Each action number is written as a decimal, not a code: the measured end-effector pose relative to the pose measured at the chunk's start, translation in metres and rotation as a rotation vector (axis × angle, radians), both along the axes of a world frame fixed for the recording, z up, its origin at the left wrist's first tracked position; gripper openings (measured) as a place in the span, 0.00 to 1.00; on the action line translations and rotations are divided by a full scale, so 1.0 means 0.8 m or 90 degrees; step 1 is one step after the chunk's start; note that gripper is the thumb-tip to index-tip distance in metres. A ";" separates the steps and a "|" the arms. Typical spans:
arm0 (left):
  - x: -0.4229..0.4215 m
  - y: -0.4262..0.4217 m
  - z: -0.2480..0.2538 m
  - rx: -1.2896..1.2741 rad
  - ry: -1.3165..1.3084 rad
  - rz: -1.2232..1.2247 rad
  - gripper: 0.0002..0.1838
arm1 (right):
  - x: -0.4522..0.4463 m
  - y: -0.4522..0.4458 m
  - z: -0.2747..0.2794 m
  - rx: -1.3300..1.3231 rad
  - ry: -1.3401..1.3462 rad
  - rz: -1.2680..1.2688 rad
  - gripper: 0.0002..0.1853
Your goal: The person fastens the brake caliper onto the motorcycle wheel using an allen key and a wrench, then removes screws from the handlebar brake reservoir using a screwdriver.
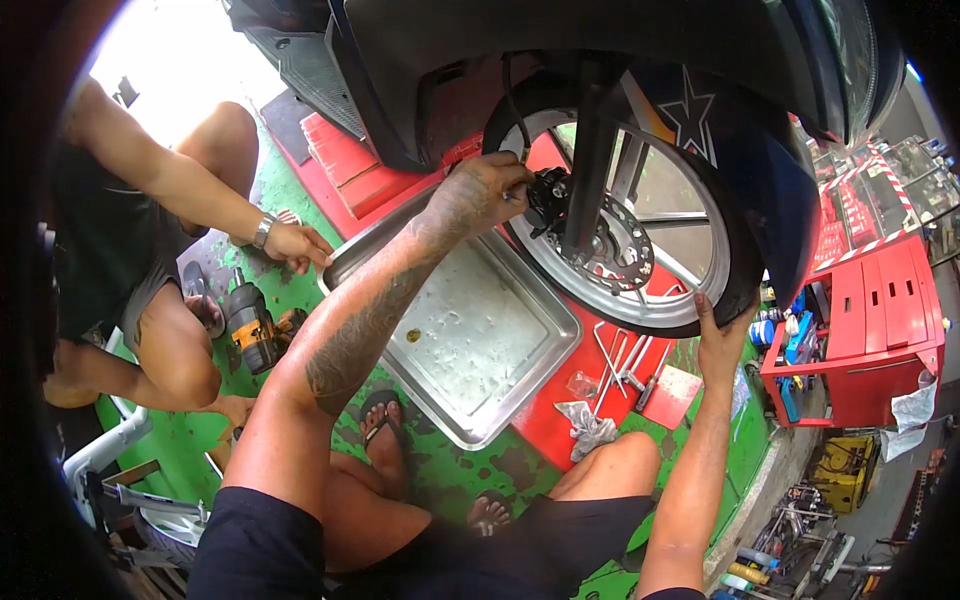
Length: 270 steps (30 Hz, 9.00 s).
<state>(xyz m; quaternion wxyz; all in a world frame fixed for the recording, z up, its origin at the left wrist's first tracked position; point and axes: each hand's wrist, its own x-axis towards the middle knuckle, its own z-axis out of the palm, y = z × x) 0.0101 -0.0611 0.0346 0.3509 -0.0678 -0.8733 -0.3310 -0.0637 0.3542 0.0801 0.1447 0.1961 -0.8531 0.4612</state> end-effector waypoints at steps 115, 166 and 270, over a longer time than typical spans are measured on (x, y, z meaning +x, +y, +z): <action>0.202 0.418 -0.182 -0.114 -0.240 -0.233 0.17 | 0.054 0.032 0.018 0.091 0.145 -0.084 0.51; 0.218 0.342 -0.151 -0.081 -0.669 -0.272 0.24 | -0.021 0.296 -0.311 0.648 0.107 -0.186 0.36; 0.082 -0.152 1.224 -0.341 -0.164 0.080 0.22 | -0.030 -0.510 0.935 -0.164 -0.246 0.746 0.09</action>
